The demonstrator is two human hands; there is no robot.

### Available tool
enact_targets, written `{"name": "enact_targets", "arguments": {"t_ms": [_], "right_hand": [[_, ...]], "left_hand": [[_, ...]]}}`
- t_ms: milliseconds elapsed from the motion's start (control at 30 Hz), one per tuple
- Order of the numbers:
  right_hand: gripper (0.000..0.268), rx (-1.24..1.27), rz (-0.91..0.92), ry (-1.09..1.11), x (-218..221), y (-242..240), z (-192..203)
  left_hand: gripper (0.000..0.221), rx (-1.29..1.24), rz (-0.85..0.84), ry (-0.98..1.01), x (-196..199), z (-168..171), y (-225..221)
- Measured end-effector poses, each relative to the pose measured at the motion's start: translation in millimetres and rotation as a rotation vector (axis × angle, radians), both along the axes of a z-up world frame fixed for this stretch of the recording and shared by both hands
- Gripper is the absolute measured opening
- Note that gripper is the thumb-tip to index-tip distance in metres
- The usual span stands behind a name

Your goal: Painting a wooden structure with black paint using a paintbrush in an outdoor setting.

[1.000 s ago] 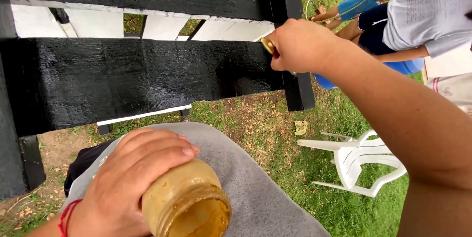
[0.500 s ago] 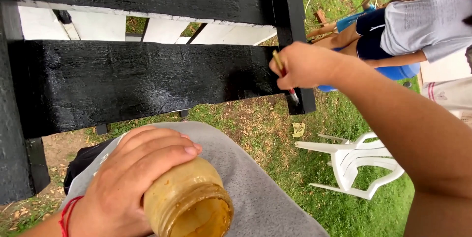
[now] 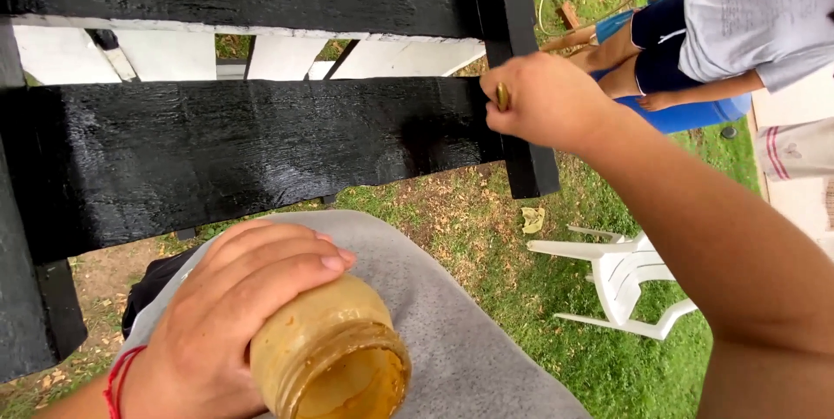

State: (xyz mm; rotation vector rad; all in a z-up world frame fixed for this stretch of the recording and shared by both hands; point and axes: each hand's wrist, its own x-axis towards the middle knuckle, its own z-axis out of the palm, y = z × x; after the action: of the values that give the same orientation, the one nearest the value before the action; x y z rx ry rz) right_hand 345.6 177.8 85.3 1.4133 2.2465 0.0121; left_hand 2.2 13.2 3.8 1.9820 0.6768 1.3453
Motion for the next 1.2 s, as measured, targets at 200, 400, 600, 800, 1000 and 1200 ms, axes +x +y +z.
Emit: {"name": "enact_targets", "arguments": {"t_ms": [200,400,600,800,1000,1200], "right_hand": [[0.028,-0.130,-0.295,0.004,-8.9,-71.3,16.0],[0.011,0.291,-0.058,0.905,7.0,-190.9,-0.4],[0.035,0.630,-0.619,0.671,-5.8,-291.6,-71.6],[0.035,0.464,-1.297,0.856,-22.9,-323.8,-103.5],[0.032,0.145,-1.396,1.147,-33.1,-331.9,-119.3],[0.087,-0.305,-1.413,1.727,-45.8,-347.5,-98.8]], "left_hand": [[0.049,-0.023,-0.013,-0.002,-8.6,-0.5,-3.2],[0.062,-0.061,-0.067,-0.069,-27.9,2.9,-7.9],[0.088,-0.252,-0.211,-0.053,-39.2,-17.4,-18.6],[0.083,-0.341,-0.257,-0.059,-37.2,-7.7,-28.9],[0.091,-0.439,-0.232,-0.037,-23.4,9.7,-47.3],[0.094,-0.908,-0.138,-0.003,-0.7,5.5,-83.0]]}}
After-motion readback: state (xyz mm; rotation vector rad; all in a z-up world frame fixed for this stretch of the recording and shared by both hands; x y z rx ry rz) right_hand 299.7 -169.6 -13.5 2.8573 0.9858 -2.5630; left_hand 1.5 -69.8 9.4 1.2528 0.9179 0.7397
